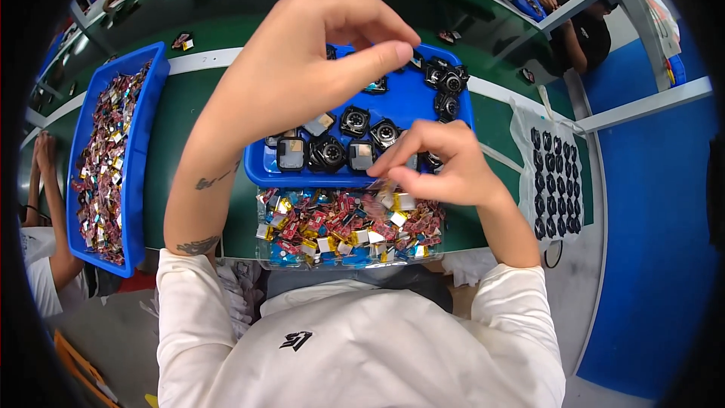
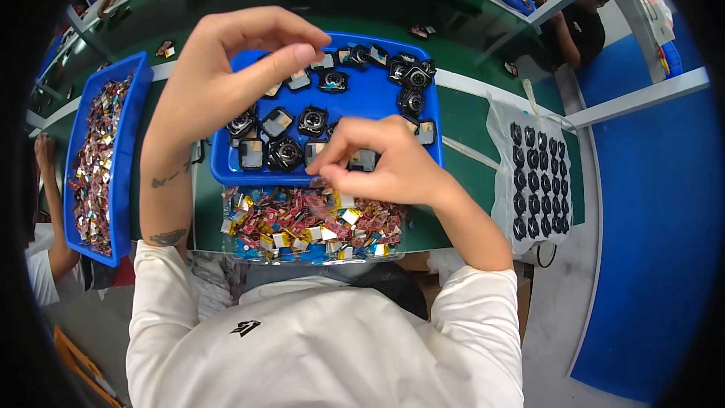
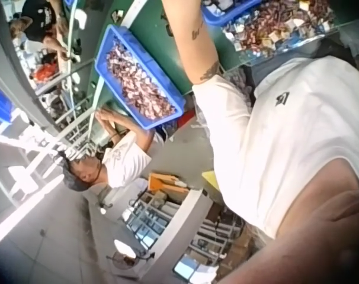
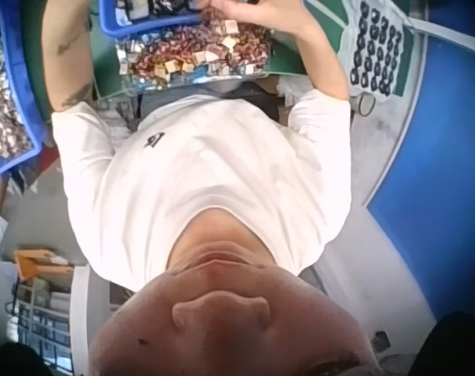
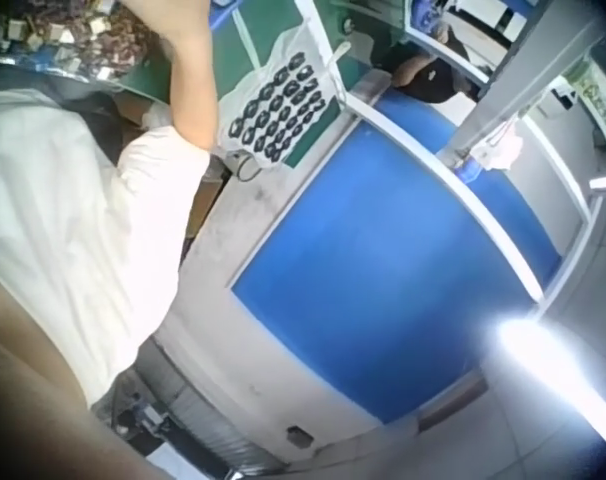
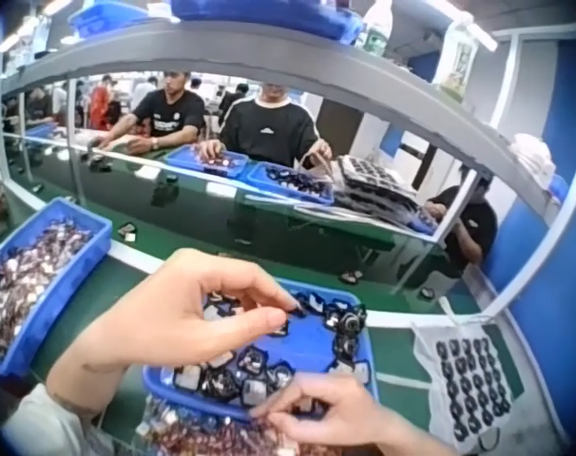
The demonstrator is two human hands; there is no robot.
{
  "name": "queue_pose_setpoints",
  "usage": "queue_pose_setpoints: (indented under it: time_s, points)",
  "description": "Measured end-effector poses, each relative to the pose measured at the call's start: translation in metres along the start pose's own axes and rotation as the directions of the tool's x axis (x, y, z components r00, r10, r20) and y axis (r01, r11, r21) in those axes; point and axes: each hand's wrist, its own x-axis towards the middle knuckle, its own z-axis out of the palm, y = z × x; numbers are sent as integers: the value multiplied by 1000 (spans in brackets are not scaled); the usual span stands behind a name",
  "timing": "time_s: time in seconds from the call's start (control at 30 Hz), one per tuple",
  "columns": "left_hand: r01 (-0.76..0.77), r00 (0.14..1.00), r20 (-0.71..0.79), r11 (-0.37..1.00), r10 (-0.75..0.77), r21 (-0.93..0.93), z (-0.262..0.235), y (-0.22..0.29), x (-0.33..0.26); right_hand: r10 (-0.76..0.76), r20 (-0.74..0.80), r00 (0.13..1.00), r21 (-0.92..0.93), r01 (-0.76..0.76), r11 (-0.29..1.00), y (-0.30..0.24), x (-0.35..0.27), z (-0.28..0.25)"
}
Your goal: Assembling small electronic components by attaching small parts to circuit boards or housings.
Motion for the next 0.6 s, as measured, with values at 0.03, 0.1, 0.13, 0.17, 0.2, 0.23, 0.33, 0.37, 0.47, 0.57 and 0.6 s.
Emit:
queue_pose_setpoints:
  time_s: [0.03, 0.1, 0.13, 0.17, 0.2, 0.23, 0.33, 0.37, 0.47, 0.57, 0.6]
  points:
    - [-22, 1000, -13, 999, 21, -32, 1, 0, 0, 89, -14, 996, 155, -86, 984, 0, 1, -2]
    - [0, 1000, 25, 999, 1, -36, -1, 4, 0, 148, -102, 984, 319, -108, 942, -7, 5, -6]
    - [29, 998, 63, 999, -27, -37, -3, 6, 0, 159, -143, 977, 378, -95, 921, -9, 8, -9]
    - [62, 996, 72, 996, -57, -67, -3, 6, -1, 136, -187, 973, 392, -53, 919, -10, 12, -14]
    - [50, 996, 70, 997, -46, -60, -4, 7, -2, 111, -231, 967, 404, -9, 915, -11, 15, -19]
    - [59, 996, 68, 997, -55, -53, -5, 8, -2, 109, -292, 950, 414, 24, 910, -14, 22, -23]
    - [29, 999, 35, 999, -27, -41, -5, 14, -2, 89, -445, 891, 431, 126, 894, -21, 40, -32]
    - [20, 1000, 5, 999, -20, -39, -4, 14, -2, 76, -461, 884, 435, 151, 888, -23, 45, -34]
    - [40, 997, -67, 999, -41, -11, -5, 14, -2, 27, -467, 884, 420, 195, 887, -26, 58, -34]
    - [89, 983, -152, 992, -101, -84, -5, 11, -1, -7, -383, 924, 375, 162, 913, -29, 63, -37]
    - [85, 984, -152, 994, -96, -75, -5, 10, 0, -10, -357, 934, 350, 144, 926, -29, 64, -39]
